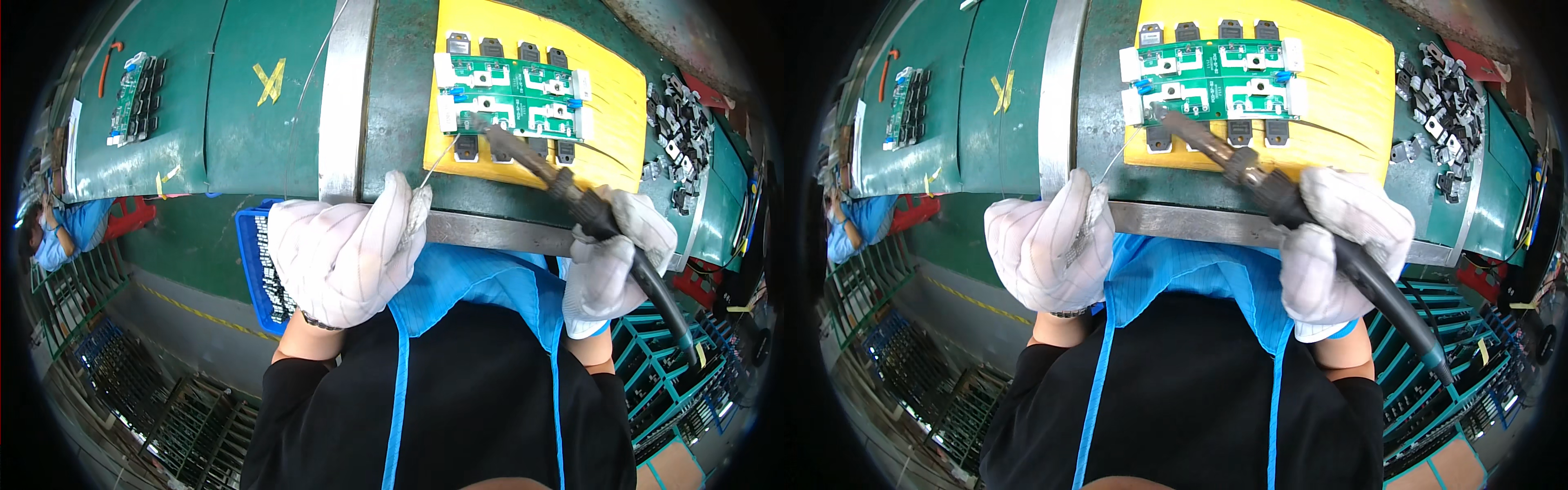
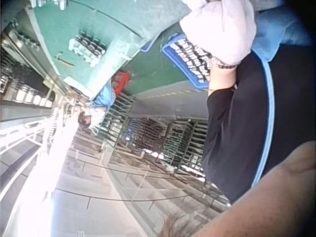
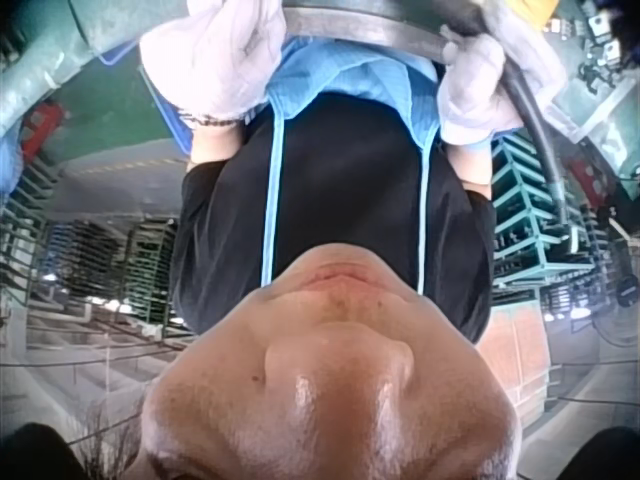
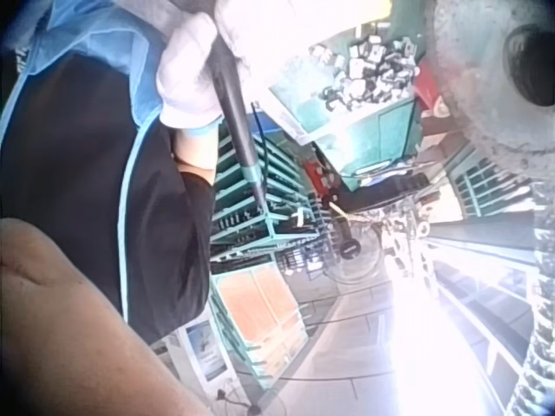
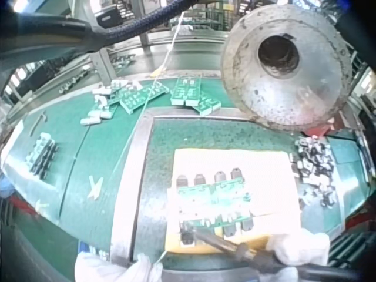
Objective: The person solders electronic components onto a printed circuit board using a soldering iron and tweezers.
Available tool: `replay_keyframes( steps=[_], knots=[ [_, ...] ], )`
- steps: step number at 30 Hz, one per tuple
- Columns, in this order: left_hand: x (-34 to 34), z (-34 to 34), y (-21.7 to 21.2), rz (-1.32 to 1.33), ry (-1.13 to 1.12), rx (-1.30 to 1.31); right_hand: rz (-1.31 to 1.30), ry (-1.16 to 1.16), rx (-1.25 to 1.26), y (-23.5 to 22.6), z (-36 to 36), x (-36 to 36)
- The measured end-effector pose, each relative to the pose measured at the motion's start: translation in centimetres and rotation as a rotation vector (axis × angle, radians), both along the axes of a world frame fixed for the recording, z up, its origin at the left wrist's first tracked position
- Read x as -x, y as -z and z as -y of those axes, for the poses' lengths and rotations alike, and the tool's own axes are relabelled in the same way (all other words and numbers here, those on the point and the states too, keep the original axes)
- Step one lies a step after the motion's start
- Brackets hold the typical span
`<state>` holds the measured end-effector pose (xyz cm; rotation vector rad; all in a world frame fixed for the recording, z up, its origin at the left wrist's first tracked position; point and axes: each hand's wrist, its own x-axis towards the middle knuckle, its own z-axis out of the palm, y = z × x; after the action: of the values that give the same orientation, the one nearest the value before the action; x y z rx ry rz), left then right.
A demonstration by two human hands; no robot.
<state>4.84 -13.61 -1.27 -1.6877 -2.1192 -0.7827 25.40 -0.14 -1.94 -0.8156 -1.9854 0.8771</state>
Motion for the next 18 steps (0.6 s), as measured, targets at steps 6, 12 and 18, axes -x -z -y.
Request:
replay_keyframes(
  steps=[6, 12, 18],
  knots=[
    [0.1, 0.0, 0.2, -0.017, 0.033, -0.006, -0.082, 0.058, -0.022, 0.3, 0.1, 0.1],
    [0.3, -0.4, 0.4, -0.014, 0.031, -0.02, -0.065, 0.009, 0.061, 0.2, 0.4, 0.0],
    [0.3, -1.1, 0.9, -0.016, 0.039, -0.027, -0.059, 0.008, 0.044, 0.1, 0.4, 0.0]
  ],
)
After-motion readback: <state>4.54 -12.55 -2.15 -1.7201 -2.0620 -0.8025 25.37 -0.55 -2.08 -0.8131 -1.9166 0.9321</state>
